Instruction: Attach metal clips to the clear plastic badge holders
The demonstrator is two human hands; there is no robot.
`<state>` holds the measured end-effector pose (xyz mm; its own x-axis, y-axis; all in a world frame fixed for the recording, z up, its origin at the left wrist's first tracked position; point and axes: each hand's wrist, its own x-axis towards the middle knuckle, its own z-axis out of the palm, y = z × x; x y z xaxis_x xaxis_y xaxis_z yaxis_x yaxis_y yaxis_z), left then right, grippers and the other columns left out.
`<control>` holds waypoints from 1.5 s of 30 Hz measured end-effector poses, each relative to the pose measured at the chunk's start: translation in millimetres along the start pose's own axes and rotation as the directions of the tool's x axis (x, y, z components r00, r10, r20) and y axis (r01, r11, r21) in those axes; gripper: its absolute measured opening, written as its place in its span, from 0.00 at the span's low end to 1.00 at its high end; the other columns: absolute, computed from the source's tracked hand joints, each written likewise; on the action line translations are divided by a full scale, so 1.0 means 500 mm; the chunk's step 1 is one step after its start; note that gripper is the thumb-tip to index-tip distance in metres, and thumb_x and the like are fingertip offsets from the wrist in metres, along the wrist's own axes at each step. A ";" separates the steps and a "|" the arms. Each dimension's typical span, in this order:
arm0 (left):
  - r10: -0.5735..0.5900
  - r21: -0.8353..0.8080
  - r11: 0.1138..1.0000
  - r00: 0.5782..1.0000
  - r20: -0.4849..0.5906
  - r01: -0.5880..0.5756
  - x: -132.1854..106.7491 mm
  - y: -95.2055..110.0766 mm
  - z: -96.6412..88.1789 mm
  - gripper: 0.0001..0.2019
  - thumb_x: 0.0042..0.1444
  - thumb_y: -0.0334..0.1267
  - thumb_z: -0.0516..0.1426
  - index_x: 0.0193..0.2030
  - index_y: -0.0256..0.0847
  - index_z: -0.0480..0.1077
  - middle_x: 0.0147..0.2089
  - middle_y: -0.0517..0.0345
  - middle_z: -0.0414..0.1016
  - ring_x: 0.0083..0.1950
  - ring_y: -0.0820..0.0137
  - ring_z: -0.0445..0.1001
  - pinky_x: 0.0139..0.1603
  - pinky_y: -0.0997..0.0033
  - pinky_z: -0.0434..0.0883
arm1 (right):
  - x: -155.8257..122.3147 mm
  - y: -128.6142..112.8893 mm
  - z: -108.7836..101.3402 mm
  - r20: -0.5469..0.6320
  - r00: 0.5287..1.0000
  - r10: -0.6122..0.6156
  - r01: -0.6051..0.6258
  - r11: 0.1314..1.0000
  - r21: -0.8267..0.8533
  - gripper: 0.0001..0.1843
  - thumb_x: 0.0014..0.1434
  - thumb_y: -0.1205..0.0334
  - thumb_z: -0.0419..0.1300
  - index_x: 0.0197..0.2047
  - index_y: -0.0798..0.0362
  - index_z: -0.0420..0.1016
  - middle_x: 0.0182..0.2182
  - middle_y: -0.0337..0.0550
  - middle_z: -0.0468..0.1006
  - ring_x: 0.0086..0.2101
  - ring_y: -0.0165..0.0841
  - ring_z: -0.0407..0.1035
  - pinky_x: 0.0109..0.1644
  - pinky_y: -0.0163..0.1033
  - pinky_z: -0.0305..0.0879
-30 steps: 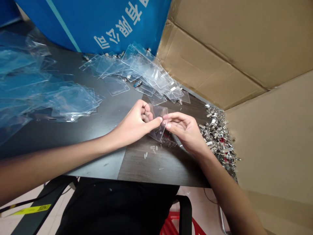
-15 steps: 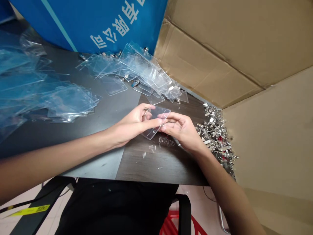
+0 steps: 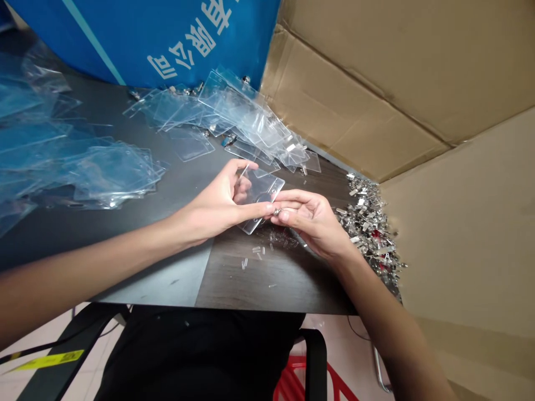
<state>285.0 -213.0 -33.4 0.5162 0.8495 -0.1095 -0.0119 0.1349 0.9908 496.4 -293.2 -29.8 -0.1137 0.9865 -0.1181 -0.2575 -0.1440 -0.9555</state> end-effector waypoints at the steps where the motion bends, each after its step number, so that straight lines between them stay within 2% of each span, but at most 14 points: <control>1: 0.011 0.001 1.000 1.000 -0.006 -0.011 0.001 -0.001 -0.001 0.47 0.39 0.41 0.80 0.66 0.45 0.66 0.42 0.63 0.62 0.45 0.68 0.65 0.47 0.63 0.69 | 0.001 0.000 -0.001 -0.002 1.000 0.009 -0.009 1.000 0.008 0.22 0.52 0.56 0.87 0.49 0.49 0.91 0.42 0.43 0.92 0.41 0.34 0.87 0.56 0.43 0.86; 5: 0.043 0.032 0.999 0.999 -0.026 -0.042 0.001 -0.004 -0.002 0.46 0.41 0.42 0.80 0.65 0.44 0.66 0.40 0.64 0.61 0.41 0.69 0.64 0.43 0.66 0.67 | 0.004 0.005 -0.001 -0.025 1.000 0.011 -0.011 1.000 -0.004 0.25 0.49 0.56 0.88 0.49 0.49 0.91 0.43 0.43 0.92 0.42 0.35 0.87 0.57 0.45 0.86; 10: 0.132 0.147 0.981 0.990 -0.054 -0.123 -0.008 -0.005 0.006 0.42 0.46 0.42 0.77 0.65 0.45 0.64 0.38 0.66 0.59 0.35 0.72 0.59 0.37 0.67 0.60 | 0.005 0.018 0.008 -0.104 0.989 -0.107 0.097 0.990 -0.100 0.26 0.41 0.63 0.90 0.44 0.49 0.90 0.38 0.39 0.91 0.40 0.33 0.85 0.50 0.39 0.86; 15: 0.256 0.184 0.954 0.963 -0.082 -0.238 -0.012 -0.008 0.014 0.38 0.50 0.38 0.74 0.64 0.48 0.62 0.39 0.64 0.60 0.37 0.71 0.59 0.38 0.67 0.60 | -0.002 0.008 0.020 -0.166 0.958 -0.234 0.193 0.954 -0.230 0.19 0.48 0.61 0.87 0.43 0.49 0.90 0.40 0.41 0.90 0.43 0.35 0.86 0.52 0.41 0.86; 21: 0.286 0.181 0.945 0.957 -0.050 -0.273 -0.006 -0.010 0.013 0.37 0.51 0.38 0.73 0.65 0.48 0.62 0.38 0.64 0.58 0.36 0.71 0.59 0.36 0.67 0.60 | -0.004 0.002 0.020 -0.158 0.951 -0.267 0.209 0.927 -0.313 0.19 0.49 0.59 0.86 0.42 0.50 0.89 0.38 0.42 0.89 0.43 0.38 0.86 0.53 0.45 0.87; 30: 0.286 0.177 0.944 0.958 -0.021 -0.278 -0.011 -0.008 0.011 0.39 0.52 0.41 0.75 0.66 0.48 0.61 0.39 0.65 0.61 0.38 0.69 0.62 0.40 0.66 0.63 | -0.008 -0.007 0.018 -0.103 0.955 -0.280 0.226 0.904 -0.362 0.17 0.57 0.53 0.82 0.44 0.50 0.86 0.42 0.44 0.88 0.44 0.37 0.83 0.53 0.43 0.84; 32: 0.254 0.123 0.960 0.967 -0.004 -0.252 -0.015 -0.002 0.009 0.36 0.56 0.44 0.73 0.66 0.48 0.62 0.40 0.64 0.62 0.39 0.69 0.63 0.42 0.66 0.64 | -0.007 -0.009 0.016 -0.109 0.955 -0.275 0.219 0.905 -0.364 0.16 0.58 0.53 0.81 0.44 0.50 0.86 0.42 0.45 0.88 0.42 0.37 0.83 0.51 0.43 0.84; 34: 0.218 0.063 0.974 0.976 -0.006 -0.217 -0.017 0.003 0.004 0.27 0.62 0.45 0.68 0.64 0.47 0.64 0.41 0.63 0.65 0.40 0.68 0.66 0.42 0.65 0.65 | -0.002 -0.007 0.012 -0.123 0.957 -0.262 0.204 0.911 -0.358 0.16 0.57 0.55 0.82 0.44 0.50 0.86 0.42 0.45 0.88 0.42 0.37 0.83 0.52 0.43 0.84; 36: 0.202 0.054 0.978 0.979 -0.034 -0.200 -0.013 0.011 -0.006 0.17 0.66 0.46 0.64 0.57 0.46 0.68 0.41 0.61 0.68 0.40 0.68 0.68 0.43 0.65 0.66 | 0.006 0.000 0.007 -0.155 0.951 -0.267 0.199 0.914 -0.355 0.16 0.56 0.55 0.81 0.43 0.50 0.86 0.44 0.47 0.89 0.43 0.39 0.85 0.53 0.44 0.84; 38: 0.233 0.116 0.967 0.971 -0.053 -0.225 -0.004 0.023 -0.021 0.11 0.67 0.46 0.64 0.47 0.44 0.71 0.39 0.60 0.71 0.39 0.68 0.70 0.43 0.65 0.68 | 0.019 0.010 0.002 -0.181 0.944 -0.277 0.198 0.911 -0.360 0.16 0.57 0.54 0.80 0.44 0.51 0.86 0.43 0.48 0.89 0.43 0.40 0.86 0.52 0.45 0.84; 41: 0.269 0.239 0.937 0.963 -0.026 -0.256 0.015 0.056 -0.052 0.13 0.62 0.47 0.68 0.39 0.42 0.72 0.37 0.58 0.74 0.39 0.67 0.73 0.42 0.65 0.70 | 0.040 0.022 -0.008 -0.205 0.934 -0.294 0.188 0.889 -0.418 0.19 0.56 0.56 0.78 0.49 0.53 0.86 0.43 0.49 0.89 0.40 0.38 0.85 0.49 0.43 0.84; 43: 0.247 0.259 0.938 0.969 -0.031 -0.231 0.032 0.089 -0.072 0.14 0.58 0.47 0.70 0.39 0.41 0.74 0.35 0.58 0.75 0.36 0.67 0.73 0.39 0.66 0.70 | 0.049 0.027 -0.015 -0.244 0.920 -0.305 0.180 0.885 -0.430 0.23 0.55 0.57 0.76 0.53 0.54 0.84 0.46 0.51 0.88 0.37 0.36 0.84 0.43 0.40 0.82; 45: 0.227 0.240 0.950 0.970 -0.088 -0.200 0.057 0.131 -0.089 0.15 0.54 0.45 0.71 0.40 0.40 0.74 0.32 0.59 0.76 0.32 0.68 0.72 0.35 0.67 0.69 | 0.054 0.029 -0.022 -0.277 0.910 -0.309 0.172 0.889 -0.425 0.24 0.55 0.56 0.75 0.54 0.55 0.83 0.46 0.51 0.87 0.35 0.34 0.84 0.39 0.38 0.80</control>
<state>260.8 -157.0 24.9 0.4224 0.8995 0.1114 0.0907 -0.1642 0.9822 500.3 -267.5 -49.9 0.2423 0.9637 0.1125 0.1592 0.0749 -0.9844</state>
